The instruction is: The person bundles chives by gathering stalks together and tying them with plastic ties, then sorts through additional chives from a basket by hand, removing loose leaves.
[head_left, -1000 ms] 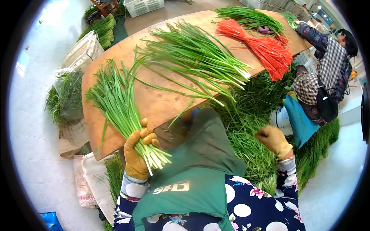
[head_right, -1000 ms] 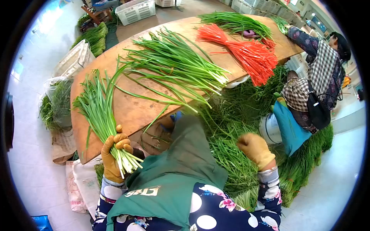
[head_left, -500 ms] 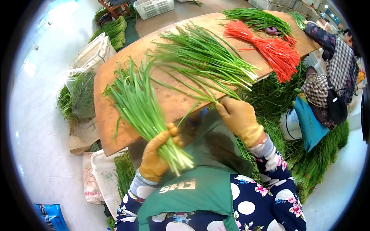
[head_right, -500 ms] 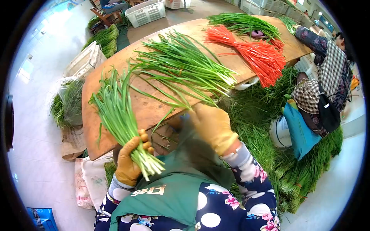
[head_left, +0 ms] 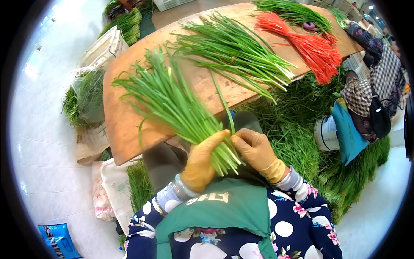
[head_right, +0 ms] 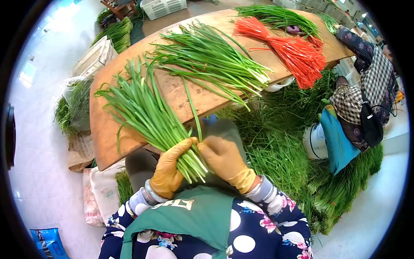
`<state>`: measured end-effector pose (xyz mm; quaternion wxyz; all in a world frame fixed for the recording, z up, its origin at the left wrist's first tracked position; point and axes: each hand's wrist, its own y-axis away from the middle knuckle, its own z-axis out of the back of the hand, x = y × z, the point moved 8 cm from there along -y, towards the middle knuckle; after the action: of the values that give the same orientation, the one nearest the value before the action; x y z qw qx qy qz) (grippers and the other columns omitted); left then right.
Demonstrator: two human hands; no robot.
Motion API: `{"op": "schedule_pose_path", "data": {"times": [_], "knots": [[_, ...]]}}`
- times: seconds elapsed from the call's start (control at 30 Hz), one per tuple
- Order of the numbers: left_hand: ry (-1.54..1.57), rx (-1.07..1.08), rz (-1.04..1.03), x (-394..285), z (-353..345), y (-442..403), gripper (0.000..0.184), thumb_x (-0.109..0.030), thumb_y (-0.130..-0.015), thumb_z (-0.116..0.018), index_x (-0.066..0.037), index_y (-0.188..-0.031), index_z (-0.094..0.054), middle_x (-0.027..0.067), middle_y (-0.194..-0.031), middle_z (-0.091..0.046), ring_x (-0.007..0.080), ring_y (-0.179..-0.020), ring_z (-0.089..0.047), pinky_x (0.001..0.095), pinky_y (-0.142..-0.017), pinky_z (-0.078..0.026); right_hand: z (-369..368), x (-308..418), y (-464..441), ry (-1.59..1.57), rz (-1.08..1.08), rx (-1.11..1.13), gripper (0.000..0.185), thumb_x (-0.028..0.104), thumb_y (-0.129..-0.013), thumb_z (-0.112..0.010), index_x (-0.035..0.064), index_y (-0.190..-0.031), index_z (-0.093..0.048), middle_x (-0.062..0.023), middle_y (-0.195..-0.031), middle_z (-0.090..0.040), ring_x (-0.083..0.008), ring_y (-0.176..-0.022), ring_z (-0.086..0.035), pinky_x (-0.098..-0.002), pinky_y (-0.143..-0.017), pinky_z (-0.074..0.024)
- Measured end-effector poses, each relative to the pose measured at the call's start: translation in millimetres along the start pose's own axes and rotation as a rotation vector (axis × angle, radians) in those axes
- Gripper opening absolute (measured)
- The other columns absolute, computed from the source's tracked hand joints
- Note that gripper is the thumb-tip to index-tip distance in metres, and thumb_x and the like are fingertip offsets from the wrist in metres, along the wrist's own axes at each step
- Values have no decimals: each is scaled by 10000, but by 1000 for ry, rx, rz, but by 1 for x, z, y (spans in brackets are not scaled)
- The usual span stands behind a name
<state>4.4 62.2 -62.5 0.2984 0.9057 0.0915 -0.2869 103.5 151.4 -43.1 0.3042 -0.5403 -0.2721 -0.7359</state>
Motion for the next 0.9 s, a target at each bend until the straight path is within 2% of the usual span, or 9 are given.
{"op": "schedule_pose_path", "data": {"times": [0.1, 0.23, 0.3, 0.37, 0.47, 0.57, 0.7, 0.83, 0.9], "knots": [[41, -19, -26, -6, -2, 3, 171, -114, -895, -623, 5, -1016, -637, 102, -968, -673, 237, -941, -651, 386, -867, -538, 14, -9, 11, -71, -45, -53, 265, 277, -882, -616, 13, -874, -636, -179, -764, -643, -328, -708, -642, -373, -616, -479], [230, 39, -45, -16, 2, 9, 246, -91, -887, -615, -17, -1119, -578, 88, -972, -661, 229, -950, -645, 461, -926, -518, 70, -59, 43, 868, -137, -18, 248, 290, -864, -612, 45, -855, -655, -174, -784, -653, -305, -753, -667, -391, -628, -505], [300, 122, 38, -21, -4, 14, 302, -82, -896, -588, -16, -1184, -528, 77, -952, -641, 201, -860, -627, 442, -908, -525, 110, -124, 63, 1259, -681, 210, 255, 319, -858, -614, 65, -862, -648, -148, -792, -653, -341, -741, -647, -436, -631, -503], [386, 294, 102, -25, -11, 17, 491, -73, -872, -591, -18, -1333, -435, 83, -1116, -600, 153, -805, -561, 321, -747, -495, 134, -97, 59, 1270, -518, 80, 279, 346, -847, -625, 74, -898, -655, -142, -845, -659, -354, -760, -638, -440, -644, -503], [468, 432, 67, -48, -16, 20, 594, -43, -854, -577, -18, -1404, -353, 92, -1135, -596, 112, -703, -480, 266, -628, -414, 137, 1, 22, 858, 128, -409, 349, 376, -903, -566, 59, -1035, -627, -167, -905, -637, -360, -838, -625, -439, -709, -507], [349, 630, -187, -105, -47, 36, 751, -4, -857, -566, -46, -1494, -172, 69, -1139, -611, 86, -676, -451, 233, -609, -397, 121, 29, -21, 851, 259, -394, 343, 379, -912, -546, 66, -1020, -635, -174, -906, -649, -384, -824, -619, -437, -702, -509], [331, 653, -367, -151, -56, 48, 756, 2, -873, -561, -59, -1503, -147, 43, -1122, -602, 75, -672, -430, 233, -636, -415, 101, 0, -51, 354, 78, -138, 317, 317, -951, -544, 20, -940, -654, -92, -751, -654, -233, -674, -624, -334, -622, -503], [131, 258, -178, -81, 7, 10, 434, -62, -871, -626, -21, -1281, -493, 87, -1104, -611, 152, -800, -595, 313, -756, -523, 45, 8, -19, -462, -151, 237, 329, 340, -945, -581, 29, -873, -662, -4, -666, -581, -75, -605, -541, -230, -557, -442], [95, 214, 74, -28, 14, 4, 392, -105, -889, -632, -28, -1252, -506, 115, -1227, -592, 188, -888, -631, 355, -806, -542, 24, 12, -7, -483, -162, 236, 312, 313, -952, -569, 32, -846, -655, -6, -634, -567, -78, -560, -515, -221, -532, -422]]}}
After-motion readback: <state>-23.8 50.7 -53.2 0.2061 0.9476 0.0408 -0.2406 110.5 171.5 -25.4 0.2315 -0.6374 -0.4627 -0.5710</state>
